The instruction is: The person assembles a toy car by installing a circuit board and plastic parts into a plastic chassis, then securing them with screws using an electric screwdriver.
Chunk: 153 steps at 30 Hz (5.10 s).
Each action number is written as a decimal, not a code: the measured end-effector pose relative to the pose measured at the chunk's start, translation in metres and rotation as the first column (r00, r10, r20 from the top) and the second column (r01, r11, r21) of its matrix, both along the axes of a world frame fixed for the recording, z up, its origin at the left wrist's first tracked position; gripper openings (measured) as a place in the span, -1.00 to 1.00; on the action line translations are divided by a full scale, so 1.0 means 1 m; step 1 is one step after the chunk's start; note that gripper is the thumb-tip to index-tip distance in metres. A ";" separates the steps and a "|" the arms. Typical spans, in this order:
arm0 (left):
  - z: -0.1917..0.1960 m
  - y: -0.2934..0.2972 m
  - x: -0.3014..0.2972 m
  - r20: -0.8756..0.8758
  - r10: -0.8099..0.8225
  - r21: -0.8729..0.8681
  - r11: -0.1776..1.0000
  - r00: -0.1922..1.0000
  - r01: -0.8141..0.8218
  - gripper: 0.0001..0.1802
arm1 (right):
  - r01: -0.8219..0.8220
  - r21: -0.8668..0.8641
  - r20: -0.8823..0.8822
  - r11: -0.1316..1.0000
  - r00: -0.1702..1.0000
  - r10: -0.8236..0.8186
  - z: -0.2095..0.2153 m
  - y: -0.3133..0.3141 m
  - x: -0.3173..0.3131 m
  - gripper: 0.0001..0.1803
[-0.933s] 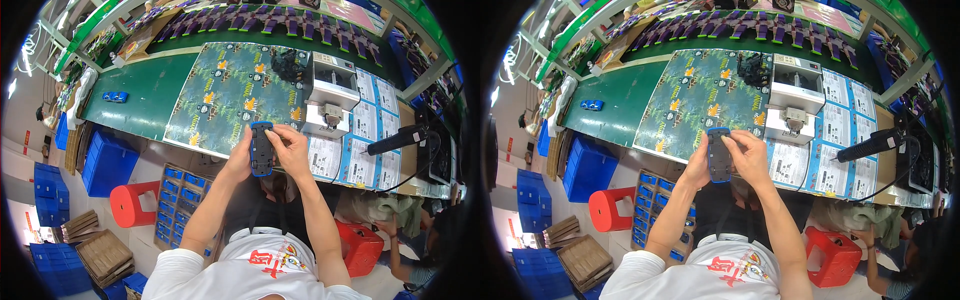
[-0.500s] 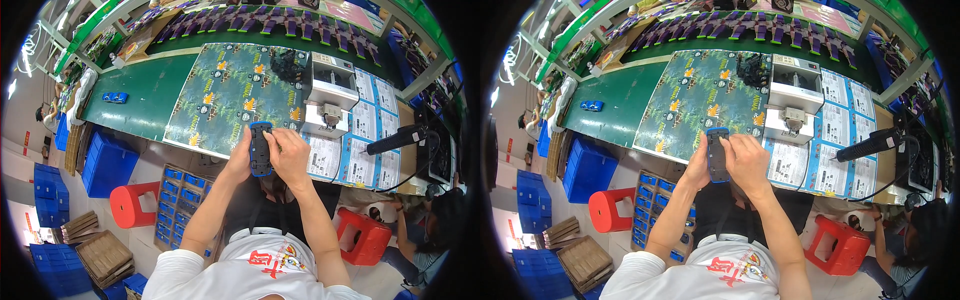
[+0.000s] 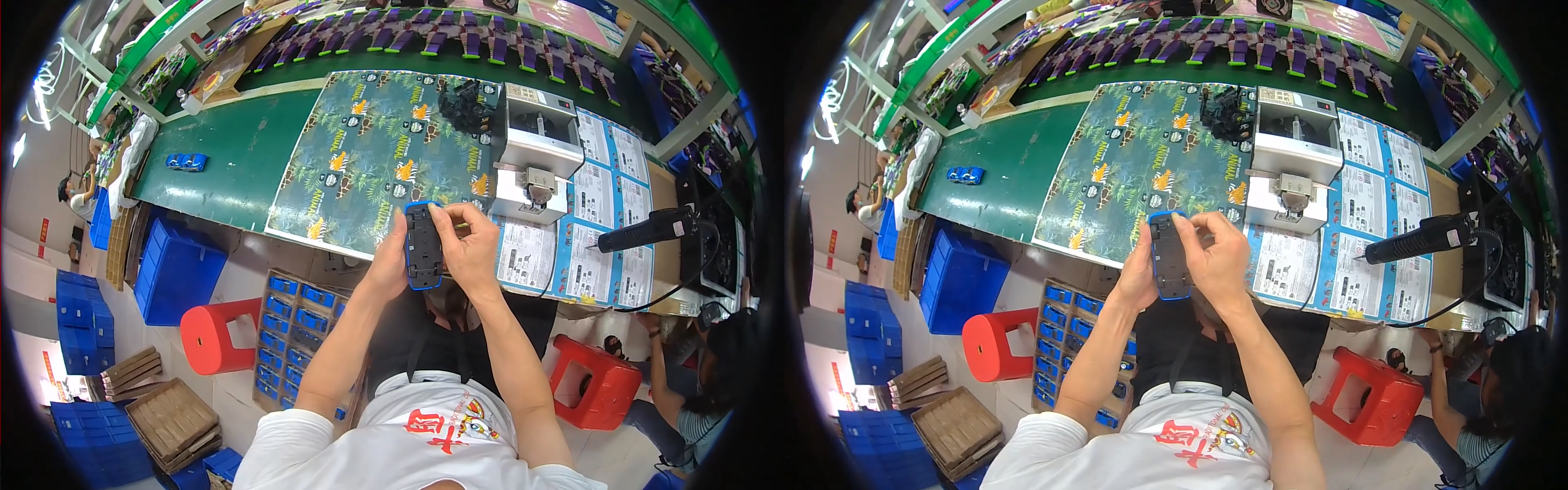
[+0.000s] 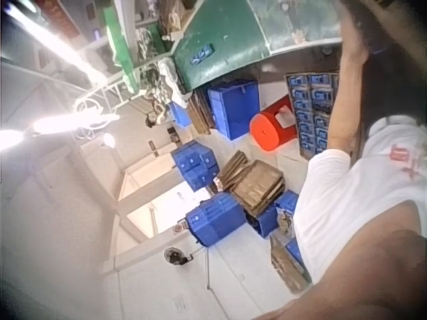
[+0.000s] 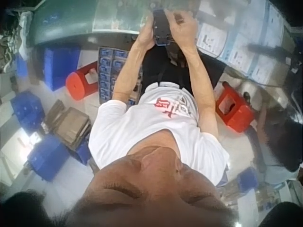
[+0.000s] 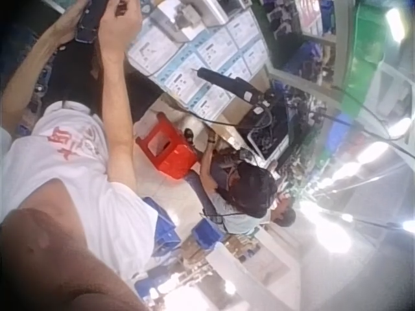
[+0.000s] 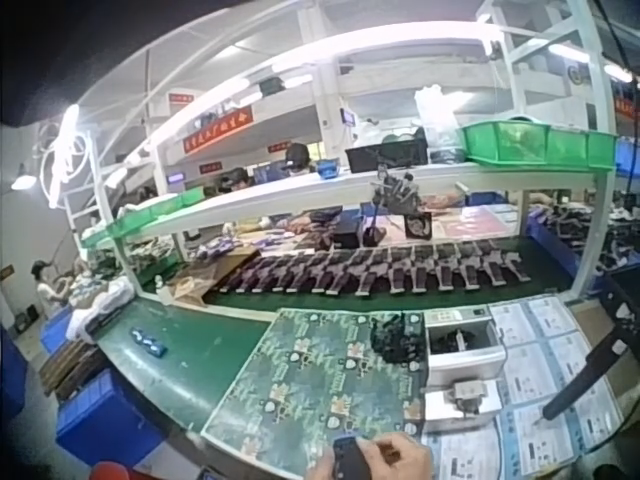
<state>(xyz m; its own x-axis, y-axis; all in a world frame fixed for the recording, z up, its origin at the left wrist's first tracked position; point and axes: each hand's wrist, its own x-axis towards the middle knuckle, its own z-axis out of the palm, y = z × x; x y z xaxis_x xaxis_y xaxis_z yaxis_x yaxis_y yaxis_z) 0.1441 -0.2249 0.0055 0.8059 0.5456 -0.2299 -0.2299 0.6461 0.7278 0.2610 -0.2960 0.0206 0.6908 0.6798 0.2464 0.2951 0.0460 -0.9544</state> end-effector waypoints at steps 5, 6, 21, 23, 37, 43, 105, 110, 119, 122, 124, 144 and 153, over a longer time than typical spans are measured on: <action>0.002 0.003 -0.003 0.005 -0.020 -0.077 0.997 1.000 0.020 -0.18 | -0.226 0.141 -0.303 0.964 0.917 0.259 -0.012 -0.011 0.007 -0.70; 0.004 0.004 -0.002 0.006 -0.018 -0.077 0.997 1.000 0.019 -0.18 | -0.293 0.211 -0.438 0.932 0.824 0.359 -0.015 -0.014 0.009 -0.63; -0.002 0.009 -0.003 0.027 -0.103 -0.070 0.992 0.994 0.105 -0.14 | -0.137 0.250 0.529 0.959 0.848 -0.017 0.003 -0.041 0.015 -0.59; -0.005 0.012 -0.003 0.110 -0.154 -0.020 0.987 0.982 0.157 -0.08 | -0.120 0.264 0.522 0.957 0.852 -0.037 0.015 -0.034 0.013 -0.56; 0.006 0.002 0.006 -0.020 -0.007 -0.073 0.997 1.000 0.005 -0.15 | -0.165 0.100 0.620 0.981 0.781 0.068 0.019 -0.028 0.011 -0.44; -0.005 0.013 -0.003 0.065 -0.106 -0.092 0.989 0.992 0.112 -0.13 | -0.145 0.206 0.589 0.968 0.808 -0.004 0.020 -0.067 0.014 -0.62; 0.039 -0.101 0.041 -0.137 0.014 0.497 0.866 0.990 0.056 -0.60 | 0.066 0.772 -0.102 0.632 0.995 0.021 0.092 -0.119 0.036 -0.30; 0.047 -0.114 0.047 -0.073 0.134 0.519 0.851 0.988 -0.077 -0.54 | 0.113 0.794 -0.140 0.598 0.990 -0.002 0.094 -0.121 0.032 -0.46; 0.040 -0.115 0.049 -0.094 0.144 0.587 0.807 0.985 -0.062 -0.53 | 0.136 0.784 -0.229 0.606 0.970 0.078 0.091 -0.130 0.039 -0.43; 0.042 -0.115 0.049 -0.087 0.120 0.518 0.854 0.989 -0.058 -0.53 | 0.141 0.793 -0.238 0.592 0.967 0.088 0.090 -0.130 0.041 -0.42; 0.043 -0.114 0.050 -0.091 0.102 0.494 0.868 0.991 -0.044 -0.53 | 0.145 0.810 -0.211 0.568 0.976 0.051 0.091 -0.129 0.043 -0.51; 0.027 -0.074 0.038 0.141 -0.019 -0.286 0.956 0.990 0.059 -0.34 | 0.602 0.689 -0.625 0.405 0.776 -0.089 0.122 -0.058 0.217 -0.62; 0.030 -0.050 0.049 0.110 0.083 -0.170 0.983 0.990 -0.064 -0.19 | 0.165 0.836 -0.357 0.523 0.888 0.290 0.136 -0.121 0.108 -0.59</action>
